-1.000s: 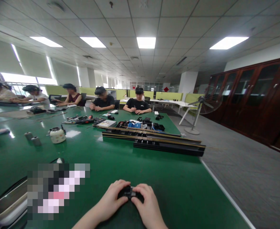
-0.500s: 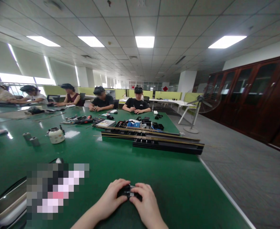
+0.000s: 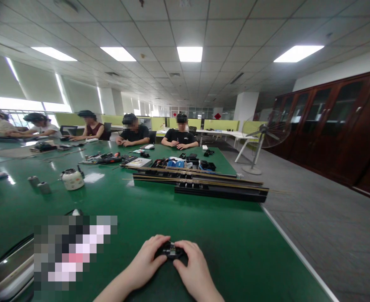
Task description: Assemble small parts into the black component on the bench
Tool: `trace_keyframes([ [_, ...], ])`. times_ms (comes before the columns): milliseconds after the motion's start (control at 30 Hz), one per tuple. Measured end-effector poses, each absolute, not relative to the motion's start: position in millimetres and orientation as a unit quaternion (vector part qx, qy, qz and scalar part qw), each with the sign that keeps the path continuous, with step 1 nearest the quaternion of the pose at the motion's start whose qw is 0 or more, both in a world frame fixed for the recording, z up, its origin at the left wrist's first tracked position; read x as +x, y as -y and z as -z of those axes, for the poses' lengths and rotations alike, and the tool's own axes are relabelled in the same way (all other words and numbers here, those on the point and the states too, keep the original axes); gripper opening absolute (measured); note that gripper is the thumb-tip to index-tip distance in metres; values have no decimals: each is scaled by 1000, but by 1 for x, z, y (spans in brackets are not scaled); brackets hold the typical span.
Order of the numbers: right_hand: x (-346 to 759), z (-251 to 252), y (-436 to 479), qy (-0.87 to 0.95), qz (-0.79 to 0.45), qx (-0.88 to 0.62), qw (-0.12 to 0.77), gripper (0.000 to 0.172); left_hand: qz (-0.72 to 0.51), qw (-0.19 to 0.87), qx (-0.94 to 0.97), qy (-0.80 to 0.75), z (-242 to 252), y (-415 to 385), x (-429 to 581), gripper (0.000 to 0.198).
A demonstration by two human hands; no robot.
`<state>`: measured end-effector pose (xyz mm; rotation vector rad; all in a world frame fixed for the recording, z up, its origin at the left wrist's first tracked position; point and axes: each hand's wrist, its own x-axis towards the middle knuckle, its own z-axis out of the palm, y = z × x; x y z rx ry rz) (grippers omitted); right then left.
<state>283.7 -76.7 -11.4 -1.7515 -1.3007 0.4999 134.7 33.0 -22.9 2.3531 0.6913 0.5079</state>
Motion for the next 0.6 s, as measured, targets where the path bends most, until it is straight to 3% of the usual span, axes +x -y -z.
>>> trace_keyframes([
  [333, 291, 17, 75, 474, -236, -692, 490, 45, -201, 323, 883, -275, 25, -34, 136, 46],
  [600, 302, 23, 70, 400, -298, -647, 577, 40, -200, 322, 884, -274, 23, -32, 135, 42],
])
